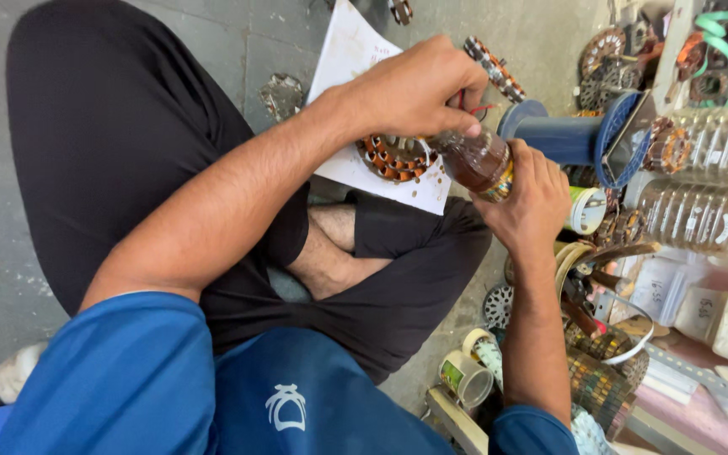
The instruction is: The person pours a brown liquid from a plastic bottle onto a circular copper-wound component. They repeat this process on several similar components placed on the floor.
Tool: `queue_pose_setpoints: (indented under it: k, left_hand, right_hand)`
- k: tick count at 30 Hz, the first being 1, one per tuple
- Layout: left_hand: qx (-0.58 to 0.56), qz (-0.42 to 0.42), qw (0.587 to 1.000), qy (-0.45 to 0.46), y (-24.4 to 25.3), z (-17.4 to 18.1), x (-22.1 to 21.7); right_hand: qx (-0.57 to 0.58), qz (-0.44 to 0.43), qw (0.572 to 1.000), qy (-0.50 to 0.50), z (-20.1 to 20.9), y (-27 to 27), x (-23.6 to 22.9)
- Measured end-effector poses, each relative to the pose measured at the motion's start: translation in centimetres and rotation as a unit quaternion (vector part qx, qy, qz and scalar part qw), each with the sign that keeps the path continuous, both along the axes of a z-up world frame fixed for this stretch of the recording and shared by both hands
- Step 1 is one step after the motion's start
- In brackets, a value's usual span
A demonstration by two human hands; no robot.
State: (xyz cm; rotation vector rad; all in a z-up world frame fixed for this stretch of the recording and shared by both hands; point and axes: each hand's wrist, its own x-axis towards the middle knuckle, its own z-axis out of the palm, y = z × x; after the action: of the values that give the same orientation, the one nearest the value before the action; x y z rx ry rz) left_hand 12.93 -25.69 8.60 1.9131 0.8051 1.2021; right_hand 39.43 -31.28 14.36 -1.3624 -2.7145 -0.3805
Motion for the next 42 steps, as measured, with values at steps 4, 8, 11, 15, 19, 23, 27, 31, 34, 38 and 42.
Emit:
queue_pose_setpoints:
  k: [4, 8, 11, 15, 19, 23, 27, 31, 34, 38, 42]
  left_hand:
    - [0.006, -0.003, 0.999, -0.034, -0.2, 0.2, -0.3]
    - [-0.007, -0.020, 0.999, -0.035, -0.1, 0.2, -0.1]
    - [0.008, -0.002, 1.000, -0.029, -0.1, 0.2, -0.5]
    - [-0.034, -0.035, 0.998, -0.027, -0.3, 0.0, -0.2]
    - [-0.005, -0.013, 1.000, -0.027, -0.3, 0.5, -0.6]
    - [0.015, -0.029, 0.999, -0.039, -0.3, 0.1, -0.5]
    - [-0.007, -0.045, 0.998, -0.039, -0.2, 0.4, -0.6]
    - [-0.013, -0.034, 0.999, -0.028, -0.7, 0.5, -0.9]
    - [0.016, -0.028, 0.999, -0.024, -0.6, 0.6, -0.5]
    - [0.018, -0.015, 1.000, -0.007, -0.6, 0.8, -0.6]
    - [0.055, -0.001, 0.998, -0.007, -0.7, 0.7, -0.6]
  right_hand:
    - [0.015, 0.009, 1.000, -0.001, 0.0, -0.1, -0.3]
    - [0.000, -0.009, 1.000, -0.014, 0.3, -0.3, -0.1]
    - [-0.001, -0.015, 1.000, -0.005, 0.5, 0.2, -0.7]
    - [0.012, 0.003, 1.000, -0.017, 0.3, -0.6, -0.3]
    - [-0.005, -0.023, 1.000, -0.011, 1.2, -0.3, -0.5]
    - [0.001, -0.005, 1.000, 0.022, 0.4, -0.8, -0.6]
    - [0.027, 0.025, 0.999, -0.008, 0.7, -1.2, -0.5]
    - [0.019, -0.004, 1.000, -0.005, 1.3, -1.3, -0.2]
    - [0.025, -0.014, 0.999, 0.035, 0.2, -1.3, 0.2]
    - [0.018, 0.006, 1.000, -0.006, -0.2, -1.2, 0.8]
    - [0.004, -0.016, 1.000, 0.018, 0.2, -1.6, 1.8]
